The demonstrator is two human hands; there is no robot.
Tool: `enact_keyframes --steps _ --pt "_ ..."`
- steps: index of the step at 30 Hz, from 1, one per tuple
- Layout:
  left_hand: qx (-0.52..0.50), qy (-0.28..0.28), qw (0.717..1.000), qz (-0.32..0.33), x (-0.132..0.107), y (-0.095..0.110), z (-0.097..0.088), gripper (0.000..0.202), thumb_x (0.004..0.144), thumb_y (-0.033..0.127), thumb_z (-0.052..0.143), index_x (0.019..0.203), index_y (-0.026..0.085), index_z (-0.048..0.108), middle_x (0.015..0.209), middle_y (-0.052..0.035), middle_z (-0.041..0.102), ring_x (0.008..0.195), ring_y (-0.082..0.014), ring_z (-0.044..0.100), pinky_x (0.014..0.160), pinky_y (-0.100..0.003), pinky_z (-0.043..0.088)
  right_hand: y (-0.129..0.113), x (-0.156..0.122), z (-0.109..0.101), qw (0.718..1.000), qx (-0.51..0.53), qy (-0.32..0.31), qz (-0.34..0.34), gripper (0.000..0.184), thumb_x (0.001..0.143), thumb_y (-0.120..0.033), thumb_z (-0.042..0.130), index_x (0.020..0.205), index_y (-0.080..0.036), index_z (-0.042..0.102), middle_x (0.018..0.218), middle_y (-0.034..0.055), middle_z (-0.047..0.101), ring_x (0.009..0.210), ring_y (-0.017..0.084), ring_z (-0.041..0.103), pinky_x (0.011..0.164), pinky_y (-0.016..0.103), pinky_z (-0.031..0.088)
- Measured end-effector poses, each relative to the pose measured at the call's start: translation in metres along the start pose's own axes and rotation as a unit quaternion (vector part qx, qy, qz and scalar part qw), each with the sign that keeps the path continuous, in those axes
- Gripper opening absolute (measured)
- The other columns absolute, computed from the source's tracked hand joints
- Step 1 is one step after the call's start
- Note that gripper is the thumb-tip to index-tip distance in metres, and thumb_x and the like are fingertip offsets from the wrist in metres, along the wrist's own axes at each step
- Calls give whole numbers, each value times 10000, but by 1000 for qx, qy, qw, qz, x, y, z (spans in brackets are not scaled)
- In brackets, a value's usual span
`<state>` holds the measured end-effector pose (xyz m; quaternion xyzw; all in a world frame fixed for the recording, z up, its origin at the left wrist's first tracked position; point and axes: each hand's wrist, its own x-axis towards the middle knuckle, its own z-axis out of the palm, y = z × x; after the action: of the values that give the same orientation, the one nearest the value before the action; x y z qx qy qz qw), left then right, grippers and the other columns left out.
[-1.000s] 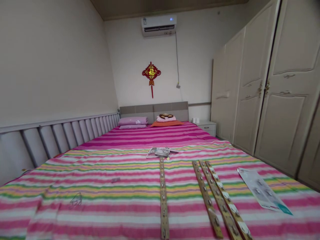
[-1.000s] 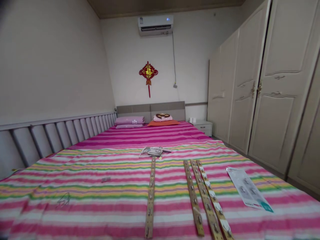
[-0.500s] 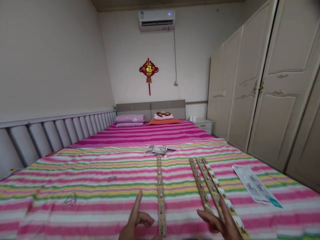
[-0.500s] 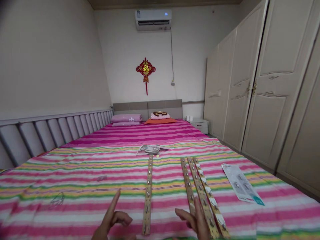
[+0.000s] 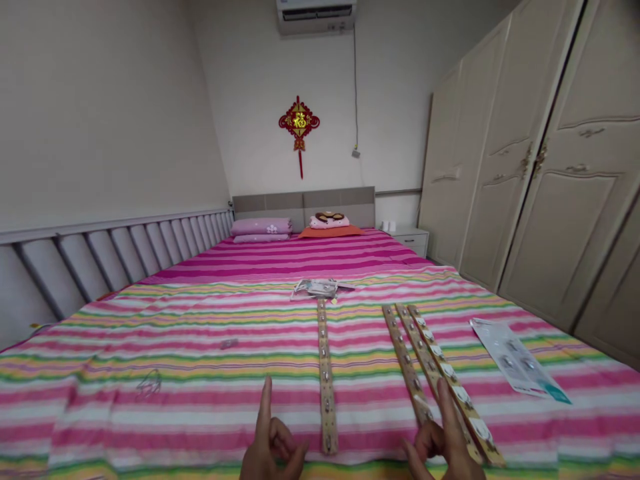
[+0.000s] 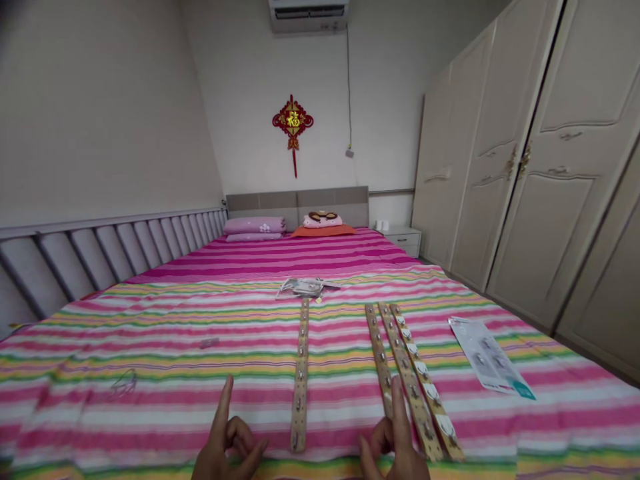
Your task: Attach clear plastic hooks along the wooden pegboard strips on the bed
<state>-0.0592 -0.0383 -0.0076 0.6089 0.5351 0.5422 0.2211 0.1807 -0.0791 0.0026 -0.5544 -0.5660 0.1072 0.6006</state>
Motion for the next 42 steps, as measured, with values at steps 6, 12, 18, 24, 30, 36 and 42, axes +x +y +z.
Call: enact_keyframes --steps 6,12,18,24,30,36,42 --pt "8 -31 998 -51 1 0 0 944 750 431 583 1488 175 53 573 88 468 506 -122 483 528 -233 441 10 2 0 998 -10 -37 54 789 863 -320 485 1495 -166 38 568 -88 430 485 138 463 537 262 416" --pt "46 -60 994 -76 -2 -11 9 915 744 354 546 1487 152 51 574 88 450 510 -128 475 541 -245 422 21 -4 16 994 -9 -50 96 760 814 -228 468 1490 -175 125 541 -95 404 473 141 432 526 266 379" --pt "73 -104 986 -111 -9 -24 15 972 718 369 575 1488 136 28 545 95 459 471 -124 482 520 -244 413 38 -16 35 987 11 -92 131 835 762 -194 466 1494 -157 67 528 -103 370 457 138 397 493 250 338" --pt "61 -125 981 -134 -9 -31 18 1016 693 379 608 1487 123 28 513 99 478 456 -128 503 506 -242 423 54 -24 43 980 34 -110 161 883 729 -232 517 1495 -154 84 517 -101 396 449 138 407 487 246 338" --pt "53 -147 977 -142 -13 -36 18 1016 675 322 601 1485 112 25 511 101 477 462 -125 493 510 -236 410 54 -29 44 978 39 -110 170 911 721 -249 535 1497 -158 65 513 -103 386 444 139 406 499 246 332" --pt "47 -158 975 -152 -18 -40 19 1073 650 321 636 1489 130 -6 502 106 485 456 -120 474 508 -233 394 55 -35 44 978 33 -125 165 919 713 -206 510 1498 -169 34 504 -101 402 436 140 404 490 250 311" --pt "7 -121 984 -132 -20 -26 13 1020 677 355 652 1489 145 70 513 100 473 461 -109 457 505 -227 404 43 -36 42 982 58 -94 155 816 759 -277 540 1481 -170 176 530 -95 391 451 132 395 485 243 326"
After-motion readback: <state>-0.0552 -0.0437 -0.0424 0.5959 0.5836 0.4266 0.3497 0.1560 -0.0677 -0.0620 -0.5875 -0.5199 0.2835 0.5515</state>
